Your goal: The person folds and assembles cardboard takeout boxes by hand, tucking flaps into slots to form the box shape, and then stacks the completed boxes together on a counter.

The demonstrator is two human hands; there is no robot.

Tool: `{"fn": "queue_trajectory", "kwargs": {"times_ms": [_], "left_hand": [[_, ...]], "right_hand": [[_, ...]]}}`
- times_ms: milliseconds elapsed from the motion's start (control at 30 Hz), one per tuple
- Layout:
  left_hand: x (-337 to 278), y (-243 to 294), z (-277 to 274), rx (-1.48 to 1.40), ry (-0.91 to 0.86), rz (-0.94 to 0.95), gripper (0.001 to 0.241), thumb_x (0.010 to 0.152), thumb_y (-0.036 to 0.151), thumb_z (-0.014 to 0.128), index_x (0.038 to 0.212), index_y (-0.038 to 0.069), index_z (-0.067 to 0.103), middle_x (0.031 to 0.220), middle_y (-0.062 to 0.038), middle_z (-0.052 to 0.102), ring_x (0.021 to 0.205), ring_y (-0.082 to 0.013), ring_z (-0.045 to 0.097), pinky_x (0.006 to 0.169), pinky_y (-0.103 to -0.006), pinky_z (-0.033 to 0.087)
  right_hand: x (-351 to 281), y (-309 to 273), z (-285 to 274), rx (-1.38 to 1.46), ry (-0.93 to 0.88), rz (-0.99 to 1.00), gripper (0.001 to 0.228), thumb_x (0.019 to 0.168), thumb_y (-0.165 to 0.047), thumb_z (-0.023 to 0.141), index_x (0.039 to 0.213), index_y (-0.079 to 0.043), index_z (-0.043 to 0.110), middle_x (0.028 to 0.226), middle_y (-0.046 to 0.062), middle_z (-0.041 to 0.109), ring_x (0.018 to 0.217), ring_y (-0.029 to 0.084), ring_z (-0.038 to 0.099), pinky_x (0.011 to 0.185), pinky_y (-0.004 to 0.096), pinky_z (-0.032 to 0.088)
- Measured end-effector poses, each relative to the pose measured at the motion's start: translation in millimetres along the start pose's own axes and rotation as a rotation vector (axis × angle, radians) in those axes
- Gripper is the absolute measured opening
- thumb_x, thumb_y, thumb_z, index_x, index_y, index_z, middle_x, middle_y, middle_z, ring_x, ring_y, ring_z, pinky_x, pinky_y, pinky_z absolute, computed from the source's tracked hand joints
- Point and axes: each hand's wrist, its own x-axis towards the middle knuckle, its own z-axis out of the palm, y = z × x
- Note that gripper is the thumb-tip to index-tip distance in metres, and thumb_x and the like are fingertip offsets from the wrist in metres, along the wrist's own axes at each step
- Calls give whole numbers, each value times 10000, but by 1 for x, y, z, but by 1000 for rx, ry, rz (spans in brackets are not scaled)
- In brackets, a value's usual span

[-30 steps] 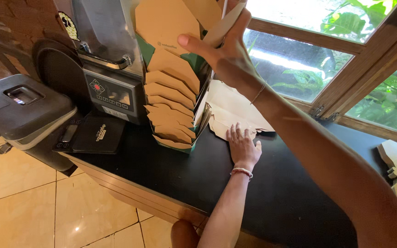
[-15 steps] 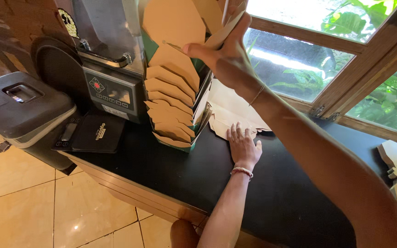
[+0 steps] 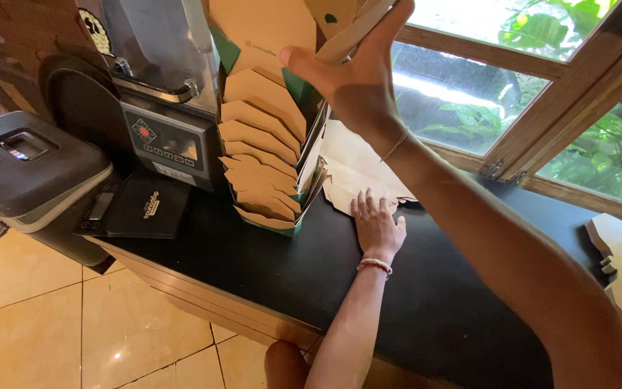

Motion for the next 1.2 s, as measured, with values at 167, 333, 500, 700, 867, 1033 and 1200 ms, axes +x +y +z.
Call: {"fn": "queue_trajectory", "kwargs": {"times_ms": [167, 333, 500, 700, 867, 1033, 1200], "left_hand": [[0, 0, 1, 11, -43, -4, 624, 792, 439, 745, 1318, 133, 607, 1562, -198, 432, 1492, -358, 313, 1248, -530, 155], [0, 0, 0, 0, -8, 4, 611, 772, 421, 758, 1288, 122, 624, 1540, -207, 455, 1477, -362, 338, 1248, -532, 167], [0, 0, 1, -2, -35, -6, 634, 783, 422, 750, 1322, 118, 613, 1558, -206, 435, 1487, -367, 320, 1251, -532, 162], [-2, 0, -5, -5, -1, 11, 625, 773, 416, 760, 1302, 114, 619, 1537, -199, 456, 1477, -357, 339, 1250, -525, 177], [0, -1, 2, 13, 7, 7, 640, 762, 436, 764, 1301, 118, 630, 1535, -198, 461, 1470, -355, 346, 1235, -524, 192], [-1, -1, 0, 24, 0, 13, 621, 776, 436, 756, 1296, 122, 626, 1534, -196, 462, 1472, -357, 344, 1234, -529, 198], [-3, -1, -2, 13, 43, 21, 624, 734, 438, 784, 1261, 137, 637, 1498, -202, 495, 1437, -357, 385, 1222, -520, 225]], "right_hand": [[-3, -2, -2, 17, -94, 86, 897, 866, -65, 905, 1345, -195, 157, 1252, 97, 593, 1133, 220, 644, 956, 346, 660], [-4, -2, -1, 62, -165, 119, 848, 788, -42, 917, 1232, -189, 210, 1192, 50, 510, 1064, 189, 600, 838, 332, 637], [-3, 4, -9, 145, -299, 108, 929, 813, -31, 965, 1313, -201, 200, 1297, 72, 536, 1180, 223, 642, 1013, 389, 641], [-3, 5, -22, -142, -436, 51, 1027, 828, -254, 1019, 1413, -167, 179, 1376, 73, 265, 1351, 265, 464, 1093, 389, 581], [-5, 6, -19, -80, -315, 126, 1182, 846, -282, 1039, 1519, -214, 69, 1488, 110, 572, 1384, 293, 623, 1160, 426, 573], [-7, 25, -15, -257, -321, 21, 1239, 813, -313, 1061, 1538, -164, 68, 1494, 173, 477, 1356, 357, 556, 1086, 457, 521], [-10, 24, -11, -254, -326, 103, 1172, 746, -335, 1003, 1497, -139, 126, 1410, 118, 448, 1213, 260, 636, 993, 395, 574]]}}
